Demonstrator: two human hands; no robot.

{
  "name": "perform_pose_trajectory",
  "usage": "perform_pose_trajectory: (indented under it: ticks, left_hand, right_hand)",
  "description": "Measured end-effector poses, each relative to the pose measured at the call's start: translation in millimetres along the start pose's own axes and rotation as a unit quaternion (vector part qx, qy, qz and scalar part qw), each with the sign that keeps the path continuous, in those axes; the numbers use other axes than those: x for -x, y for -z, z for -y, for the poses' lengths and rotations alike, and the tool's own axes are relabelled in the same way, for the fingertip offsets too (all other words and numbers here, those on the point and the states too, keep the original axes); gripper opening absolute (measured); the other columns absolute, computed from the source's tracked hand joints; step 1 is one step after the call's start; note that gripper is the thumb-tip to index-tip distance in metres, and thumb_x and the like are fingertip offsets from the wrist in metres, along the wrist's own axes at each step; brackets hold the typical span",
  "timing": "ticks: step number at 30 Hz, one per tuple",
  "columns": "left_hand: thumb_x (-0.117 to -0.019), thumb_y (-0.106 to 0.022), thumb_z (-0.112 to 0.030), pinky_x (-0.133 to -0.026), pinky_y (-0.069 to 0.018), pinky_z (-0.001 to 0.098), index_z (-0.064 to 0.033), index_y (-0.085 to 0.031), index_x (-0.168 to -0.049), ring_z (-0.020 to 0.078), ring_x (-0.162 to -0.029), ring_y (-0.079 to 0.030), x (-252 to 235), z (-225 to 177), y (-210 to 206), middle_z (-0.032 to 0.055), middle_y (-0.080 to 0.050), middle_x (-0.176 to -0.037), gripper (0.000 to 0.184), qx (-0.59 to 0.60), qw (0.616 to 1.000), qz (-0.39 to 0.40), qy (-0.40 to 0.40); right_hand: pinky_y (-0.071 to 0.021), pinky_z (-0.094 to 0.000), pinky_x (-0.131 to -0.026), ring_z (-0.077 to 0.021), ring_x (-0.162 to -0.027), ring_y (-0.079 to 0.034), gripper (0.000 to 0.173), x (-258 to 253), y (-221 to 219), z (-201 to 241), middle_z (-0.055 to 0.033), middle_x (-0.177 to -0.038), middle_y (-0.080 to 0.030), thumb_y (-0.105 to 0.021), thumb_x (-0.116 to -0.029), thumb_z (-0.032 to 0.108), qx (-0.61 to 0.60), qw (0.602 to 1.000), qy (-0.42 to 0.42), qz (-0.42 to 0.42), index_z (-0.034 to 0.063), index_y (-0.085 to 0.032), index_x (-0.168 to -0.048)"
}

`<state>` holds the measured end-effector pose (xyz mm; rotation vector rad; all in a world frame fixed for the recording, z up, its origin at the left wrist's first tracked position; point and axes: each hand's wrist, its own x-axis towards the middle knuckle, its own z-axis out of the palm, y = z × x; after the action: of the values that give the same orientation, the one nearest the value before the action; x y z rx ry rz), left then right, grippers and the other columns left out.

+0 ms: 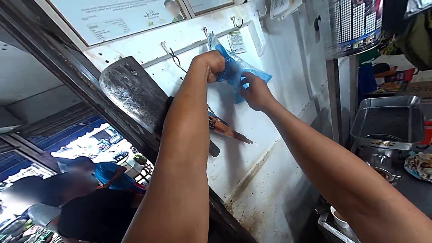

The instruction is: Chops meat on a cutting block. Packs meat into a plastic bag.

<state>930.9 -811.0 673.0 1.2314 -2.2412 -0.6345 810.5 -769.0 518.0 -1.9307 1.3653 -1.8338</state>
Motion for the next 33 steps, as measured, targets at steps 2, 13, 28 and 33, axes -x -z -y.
perform_pose_trajectory:
  ticks: [2, 13, 28, 33]
  left_hand:
    - [-0.0946, -0.057, 0.002, -0.08, -0.0596, 0.0359, -0.0011, -0.057, -0.12, 0.0164, -0.089, -0.068, -3.3, 0.4, -0.5, 0.0096, -0.067, -0.103, 0.025, -0.012, 1.0, -0.01, 0.011]
    - [-0.0937, -0.054, -0.001, -0.076, -0.0593, 0.0362, -0.0037, -0.059, -0.118, 0.0166, -0.086, -0.068, -3.5, -7.7, -4.1, 0.0092, -0.068, -0.101, 0.025, -0.058, 0.996, -0.029, 0.056]
    - [-0.0934, -0.055, 0.002, -0.077, -0.0597, 0.0358, -0.0009, -0.056, -0.123, 0.0181, -0.085, -0.068, 11.3, 6.1, 13.8, 0.0113, -0.066, -0.102, 0.029, 0.106, 0.994, -0.04, -0.005]
    - [-0.0919, -0.063, -0.005, -0.095, -0.0534, 0.0584, 0.0074, -0.068, -0.108, 0.0394, -0.109, -0.067, 32.9, 2.8, 16.5, 0.026, -0.068, -0.113, 0.021, -0.373, 0.905, -0.181, -0.1]
  right_hand:
    - [-0.0605, -0.0456, -0.088, -0.0269, -0.099, -0.072, 0.06, 2.0, -9.4, 2.2, -0.0168, -0.128, -0.067, -0.063, -0.091, -0.001, -0.029, 0.999, 0.008, -0.022, 0.0046, -0.049, -0.149]
    - [-0.062, -0.0367, -0.088, -0.0209, -0.102, -0.073, 0.056, 3.2, -21.2, -2.3, -0.0153, -0.124, -0.068, -0.062, -0.0902, -0.01, -0.239, 0.97, -0.006, -0.047, 0.0014, -0.049, -0.143]
    - [-0.0527, -0.0621, -0.093, -0.0393, -0.113, -0.063, 0.078, -16.0, -4.9, 9.5, -0.0204, -0.129, -0.061, -0.079, -0.0877, 0.022, 0.038, 0.999, -0.002, -0.019, 0.0148, -0.042, -0.156]
    - [-0.0508, -0.0732, -0.086, -0.0509, -0.111, -0.063, 0.085, -22.1, -11.6, 20.1, -0.0298, -0.135, -0.057, -0.083, -0.0842, 0.042, 0.099, 0.991, -0.086, -0.012, 0.0129, -0.044, -0.154]
